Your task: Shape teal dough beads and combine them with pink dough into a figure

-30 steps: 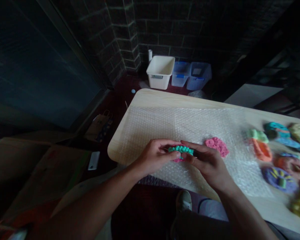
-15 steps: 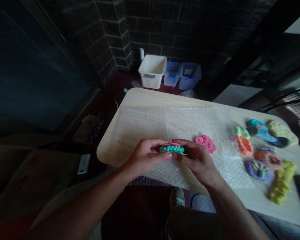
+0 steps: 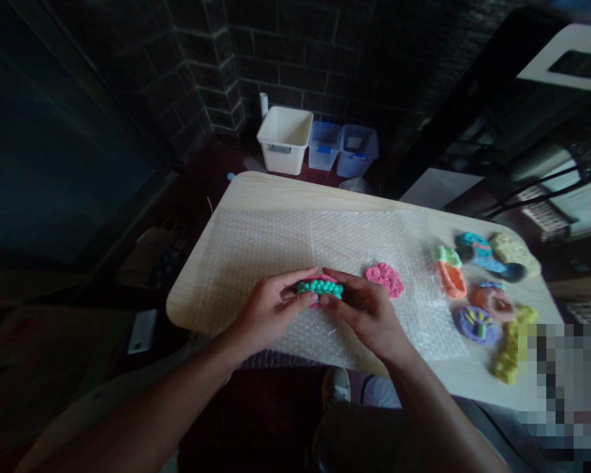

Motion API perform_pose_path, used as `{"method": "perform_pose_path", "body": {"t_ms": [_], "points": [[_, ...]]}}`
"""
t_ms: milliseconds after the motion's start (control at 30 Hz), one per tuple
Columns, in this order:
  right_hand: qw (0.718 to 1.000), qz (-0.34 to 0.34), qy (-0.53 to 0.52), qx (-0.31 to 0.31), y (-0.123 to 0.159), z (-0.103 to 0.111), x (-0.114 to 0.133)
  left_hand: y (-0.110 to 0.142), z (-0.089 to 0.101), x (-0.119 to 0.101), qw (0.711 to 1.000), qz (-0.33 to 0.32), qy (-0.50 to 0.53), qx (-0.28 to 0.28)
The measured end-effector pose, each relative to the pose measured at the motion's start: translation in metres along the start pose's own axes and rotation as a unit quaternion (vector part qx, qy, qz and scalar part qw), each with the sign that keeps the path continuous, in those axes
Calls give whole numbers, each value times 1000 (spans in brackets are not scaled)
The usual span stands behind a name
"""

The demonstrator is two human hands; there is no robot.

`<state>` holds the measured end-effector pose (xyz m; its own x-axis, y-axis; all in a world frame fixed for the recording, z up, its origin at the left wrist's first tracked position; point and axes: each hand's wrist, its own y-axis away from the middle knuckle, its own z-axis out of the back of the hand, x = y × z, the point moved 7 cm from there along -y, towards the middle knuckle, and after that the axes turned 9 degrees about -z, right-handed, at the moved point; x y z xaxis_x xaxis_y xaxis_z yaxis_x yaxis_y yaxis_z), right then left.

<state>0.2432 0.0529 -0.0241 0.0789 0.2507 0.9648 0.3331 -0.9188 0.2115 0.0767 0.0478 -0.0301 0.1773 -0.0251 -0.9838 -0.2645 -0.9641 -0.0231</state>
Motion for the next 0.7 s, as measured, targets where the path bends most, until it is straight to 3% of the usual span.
{"method": "perform_pose_path", "body": {"t_ms": [167, 333, 500, 700], "points": [[999, 5, 29, -16, 3, 4, -2, -2, -3, 0, 1000, -10, 2, 15], [1000, 10, 24, -4, 3, 1, 0, -3, 1, 1, 1000, -6, 11, 0], [1000, 23, 16, 11, 2, -2, 1, -3, -3, 2, 999, 14, 29, 24], [1000, 13, 26, -8, 2, 0, -1, -2, -1, -2, 1000, 1, 13, 0]]}}
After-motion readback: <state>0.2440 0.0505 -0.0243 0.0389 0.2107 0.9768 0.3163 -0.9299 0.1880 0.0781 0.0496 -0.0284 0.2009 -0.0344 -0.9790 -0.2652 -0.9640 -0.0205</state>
